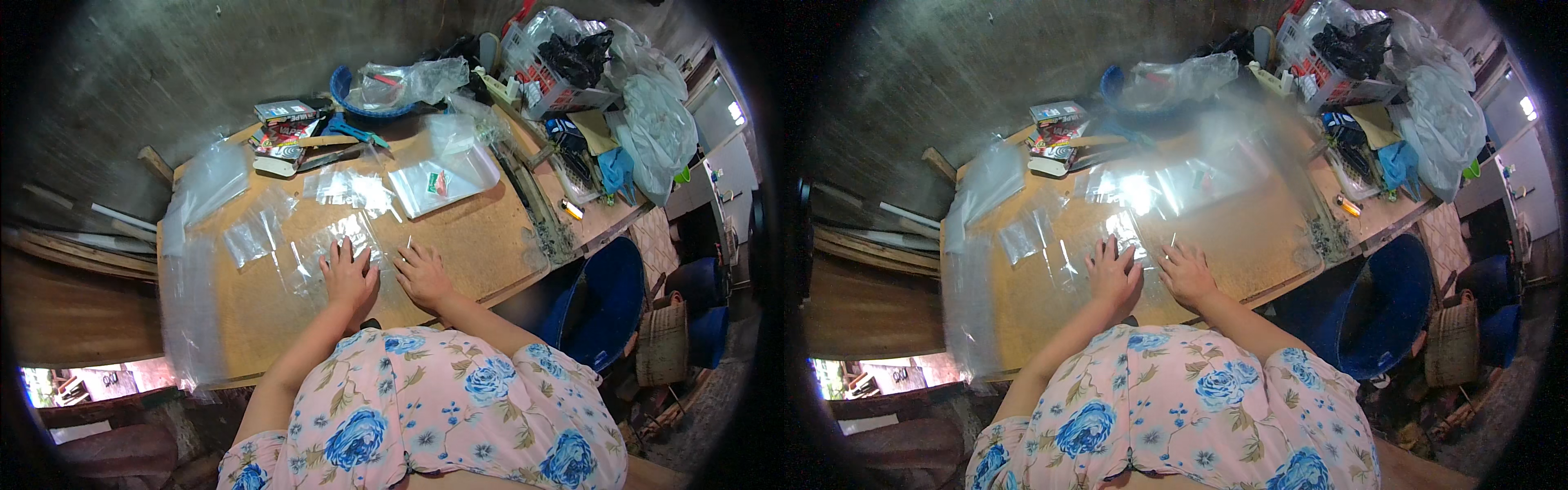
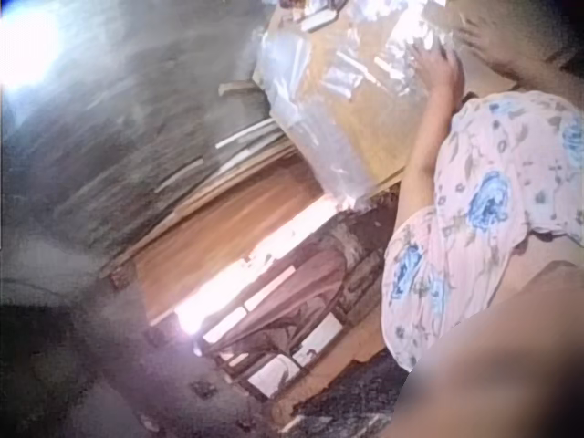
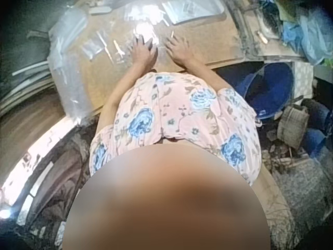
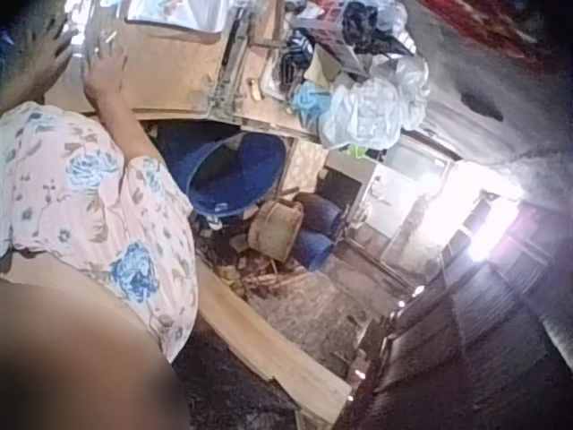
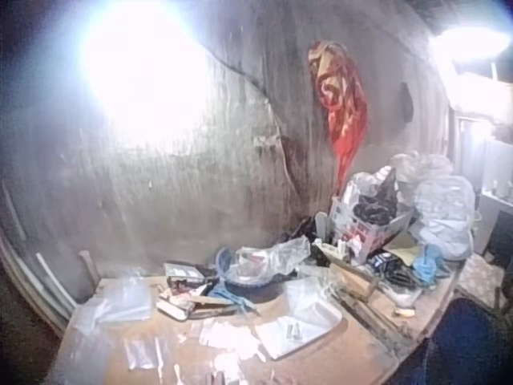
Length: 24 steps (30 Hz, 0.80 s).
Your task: The person stands at a cluttered workbench and repeatedly picks up clear plastic bags, folds them, and places them into a growing stack. The person also handles a small white packet and a red pen, moving them aside before continuing to fold and stack the plastic bags.
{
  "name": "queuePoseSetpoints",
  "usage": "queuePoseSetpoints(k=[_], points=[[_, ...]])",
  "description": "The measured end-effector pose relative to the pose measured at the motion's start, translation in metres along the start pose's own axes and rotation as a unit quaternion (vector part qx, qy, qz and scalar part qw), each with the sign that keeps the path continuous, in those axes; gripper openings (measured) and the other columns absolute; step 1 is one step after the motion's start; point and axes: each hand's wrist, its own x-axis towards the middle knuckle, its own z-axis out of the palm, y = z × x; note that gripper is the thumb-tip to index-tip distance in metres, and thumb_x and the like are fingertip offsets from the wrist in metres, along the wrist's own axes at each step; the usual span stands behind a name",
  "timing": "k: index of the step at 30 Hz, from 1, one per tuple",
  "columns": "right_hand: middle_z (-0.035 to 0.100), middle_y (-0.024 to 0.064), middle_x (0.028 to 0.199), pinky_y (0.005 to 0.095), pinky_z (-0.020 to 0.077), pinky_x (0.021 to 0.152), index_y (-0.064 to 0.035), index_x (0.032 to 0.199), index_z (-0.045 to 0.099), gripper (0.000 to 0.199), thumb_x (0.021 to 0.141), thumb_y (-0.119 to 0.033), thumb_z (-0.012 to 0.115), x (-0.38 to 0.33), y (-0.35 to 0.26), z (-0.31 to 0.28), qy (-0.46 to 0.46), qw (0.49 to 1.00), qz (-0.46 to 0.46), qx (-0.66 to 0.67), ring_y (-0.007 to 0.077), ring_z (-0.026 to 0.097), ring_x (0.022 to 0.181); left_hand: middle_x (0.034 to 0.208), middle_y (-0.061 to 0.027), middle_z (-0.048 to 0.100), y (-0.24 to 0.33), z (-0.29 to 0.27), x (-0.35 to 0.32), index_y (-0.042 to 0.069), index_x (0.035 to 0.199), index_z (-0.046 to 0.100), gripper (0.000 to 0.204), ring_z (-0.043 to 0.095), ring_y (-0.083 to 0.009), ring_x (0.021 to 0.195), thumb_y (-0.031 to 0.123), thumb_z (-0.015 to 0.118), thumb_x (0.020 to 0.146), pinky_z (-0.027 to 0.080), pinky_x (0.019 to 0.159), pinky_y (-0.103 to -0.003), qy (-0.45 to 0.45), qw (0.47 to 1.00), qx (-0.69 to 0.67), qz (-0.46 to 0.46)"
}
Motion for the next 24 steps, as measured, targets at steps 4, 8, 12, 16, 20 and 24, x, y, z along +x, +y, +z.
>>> queuePoseSetpoints(k=[4, 8, 12, 16, 20, 24], points=[[0.042, 0.0062, 0.132, 0.057, 0.0247, 0.096, -0.0136, 0.117, 0.053, 0.036, 0.086, -0.03, 0.047, 0.006, 0.003, 0.001, -0.019, 0.999, 0.014, -0.023, 0.0282, 0.034, 0.124, 0.134, -0.0158, 0.037, -0.002, 0.003, 0.004, 0.021, 0.116, 0.057, 0.043, 0.027, -0.0374, 0.126, 0.038, 0.058, 0.076, 0.019, 0.098, -0.06, -0.008, 1.0, 0.001, -0.014], [0.042, 0.0057, 0.132, 0.0577, 0.0253, 0.095, -0.015, 0.118, 0.053, 0.036, 0.086, -0.032, 0.046, 0.008, 0.003, -0.003, -0.001, 0.999, 0.009, -0.049, 0.0277, 0.035, 0.123, 0.134, -0.0164, 0.037, -0.002, 0.004, 0.003, 0.02, 0.115, 0.057, 0.044, 0.027, -0.037, 0.126, 0.038, 0.059, 0.075, 0.018, 0.099, -0.059, 0.003, 1.0, -0.016, -0.01], [0.042, 0.0051, 0.132, 0.0563, 0.0261, 0.094, -0.0163, 0.118, 0.053, 0.037, 0.085, -0.033, 0.048, 0.01, 0.002, -0.003, -0.013, 0.997, 0.054, -0.058, 0.0279, 0.036, 0.122, 0.134, -0.0164, 0.036, -0.003, 0.008, 0.003, 0.02, 0.115, 0.057, 0.046, 0.026, -0.0361, 0.127, 0.039, 0.06, 0.074, 0.016, 0.099, -0.058, 0.002, 1.0, -0.025, -0.018], [0.044, 0.0067, 0.13, 0.0575, 0.0214, 0.097, -0.015, 0.114, 0.055, 0.036, 0.082, -0.031, 0.052, 0.01, 0.007, -0.001, 0.019, 0.995, 0.082, -0.048, 0.0304, 0.034, 0.122, 0.135, -0.0164, 0.035, -0.002, 0.008, 0.004, 0.021, 0.116, 0.057, 0.047, 0.024, -0.0364, 0.128, 0.041, 0.06, 0.073, 0.016, 0.1, -0.058, -0.017, 0.999, -0.029, -0.034], [0.044, 0.0088, 0.129, 0.0581, 0.0184, 0.098, -0.013, 0.112, 0.057, 0.036, 0.08, -0.031, 0.055, 0.007, 0.018, -0.013, 0.007, 0.99, 0.137, -0.039, 0.0307, 0.033, 0.123, 0.137, -0.0159, 0.033, -0.001, 0.007, 0.003, 0.022, 0.118, 0.055, 0.048, 0.022, -0.0358, 0.129, 0.043, 0.058, 0.075, 0.016, 0.1, -0.058, -0.028, 0.998, -0.03, -0.042], [0.045, 0.0114, 0.126, 0.0561, 0.0197, 0.099, -0.0088, 0.108, 0.057, 0.035, 0.077, -0.026, 0.059, -0.01, 0.047, -0.014, 0.011, 0.978, 0.205, -0.041, 0.03, 0.036, 0.121, 0.138, -0.0155, 0.031, -0.001, 0.009, 0.003, 0.023, 0.119, 0.054, 0.048, 0.022, -0.0351, 0.13, 0.044, 0.057, 0.076, 0.016, 0.1, -0.059, -0.028, 0.999, -0.024, -0.039]])
